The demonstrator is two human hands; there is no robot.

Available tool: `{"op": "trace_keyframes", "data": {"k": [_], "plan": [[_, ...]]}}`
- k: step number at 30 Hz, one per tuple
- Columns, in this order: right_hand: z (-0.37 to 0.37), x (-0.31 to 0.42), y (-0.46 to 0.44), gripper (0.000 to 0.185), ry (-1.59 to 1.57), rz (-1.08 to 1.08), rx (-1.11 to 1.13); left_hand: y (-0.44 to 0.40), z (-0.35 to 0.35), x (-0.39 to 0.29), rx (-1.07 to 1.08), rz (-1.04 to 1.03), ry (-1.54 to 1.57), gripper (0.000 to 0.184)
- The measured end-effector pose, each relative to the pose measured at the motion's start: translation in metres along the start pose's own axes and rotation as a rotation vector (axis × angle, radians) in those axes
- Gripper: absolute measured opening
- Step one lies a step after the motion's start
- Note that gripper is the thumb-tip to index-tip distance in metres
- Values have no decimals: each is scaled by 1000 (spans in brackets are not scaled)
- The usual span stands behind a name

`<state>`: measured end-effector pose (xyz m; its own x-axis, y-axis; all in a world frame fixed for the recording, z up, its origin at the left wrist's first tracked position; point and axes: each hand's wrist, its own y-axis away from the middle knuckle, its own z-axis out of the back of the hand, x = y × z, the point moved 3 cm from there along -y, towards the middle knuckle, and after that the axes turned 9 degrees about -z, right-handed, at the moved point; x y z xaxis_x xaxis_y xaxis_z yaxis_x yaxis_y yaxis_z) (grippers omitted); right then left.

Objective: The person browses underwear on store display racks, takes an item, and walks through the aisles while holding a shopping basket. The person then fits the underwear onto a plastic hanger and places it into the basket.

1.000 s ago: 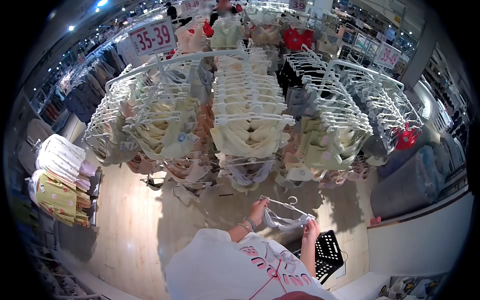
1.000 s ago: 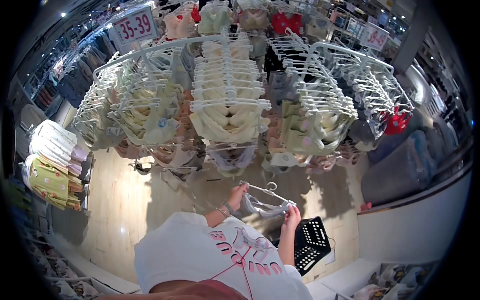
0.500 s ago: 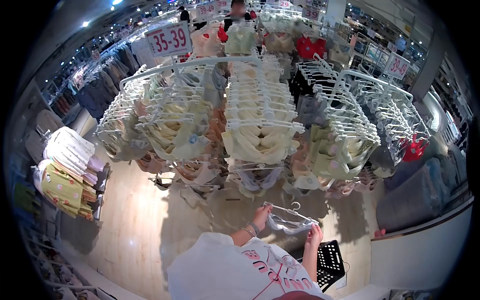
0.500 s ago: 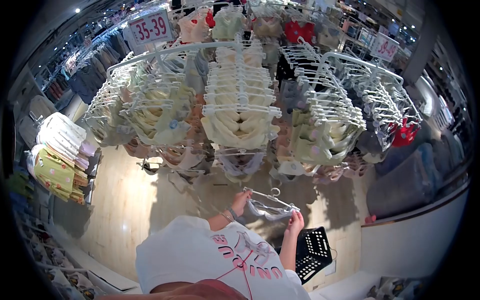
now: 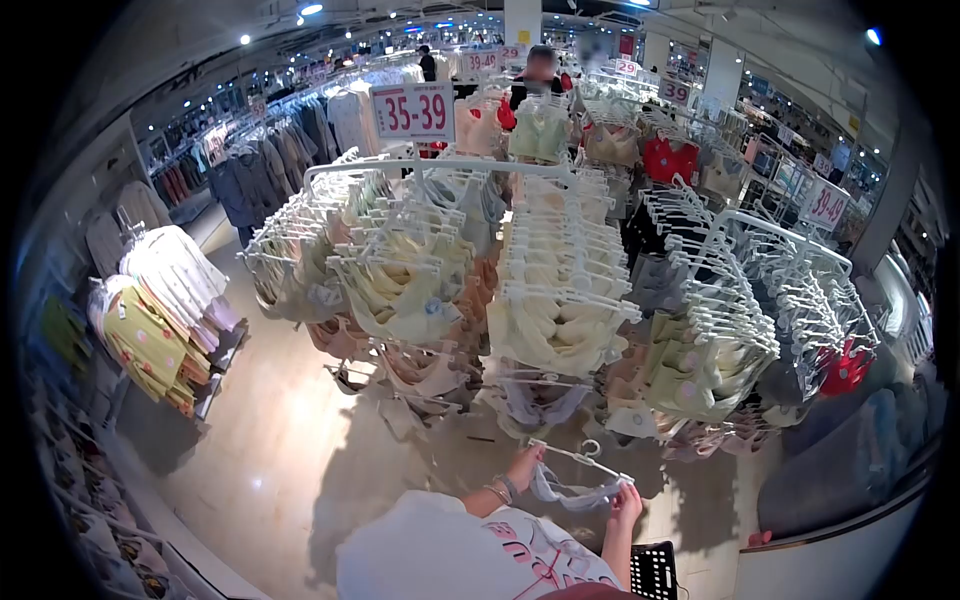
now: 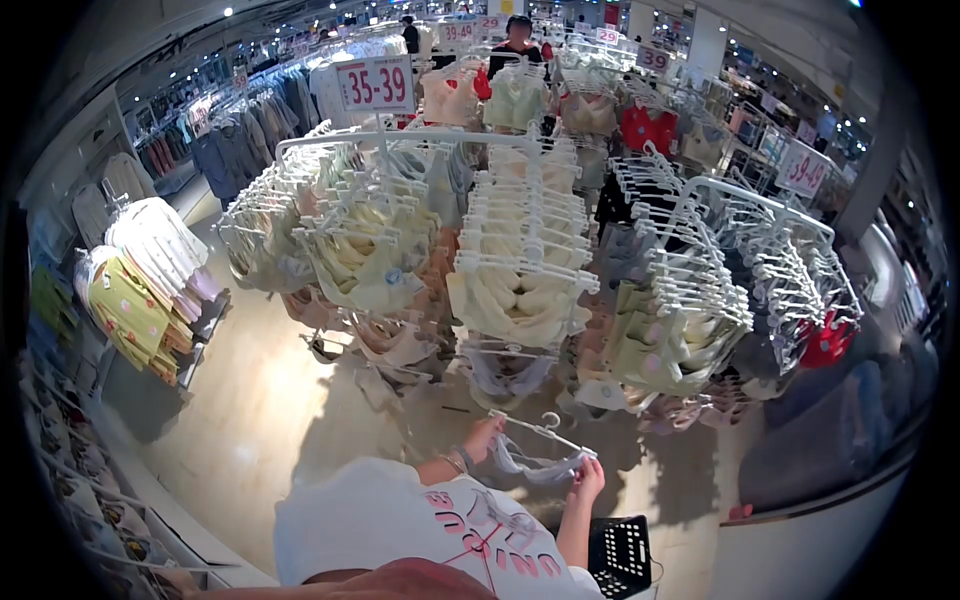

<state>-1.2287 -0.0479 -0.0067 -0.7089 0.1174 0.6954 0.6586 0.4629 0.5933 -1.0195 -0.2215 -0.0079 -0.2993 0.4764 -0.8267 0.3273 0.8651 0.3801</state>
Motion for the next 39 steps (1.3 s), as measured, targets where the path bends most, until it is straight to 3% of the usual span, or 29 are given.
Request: {"op": "trace_keyframes", "data": {"k": [16,25,31,37,39], "plan": [[-42,-13,-18,14,129,-93,290,12,49,-6,-183,-37,117,26],[-45,-21,2,12,159,-85,292,30,59,-3,-152,-167,50,19],[-21,-15,17,10,143,4,127,58,33,-14,-163,-92,-3,19],[4,-16,21,13,72,-47,36,59,35,6,-62,-126,5,19],[12,-16,23,16,37,-49,18,64,30,3,-47,-55,14,19]]}}
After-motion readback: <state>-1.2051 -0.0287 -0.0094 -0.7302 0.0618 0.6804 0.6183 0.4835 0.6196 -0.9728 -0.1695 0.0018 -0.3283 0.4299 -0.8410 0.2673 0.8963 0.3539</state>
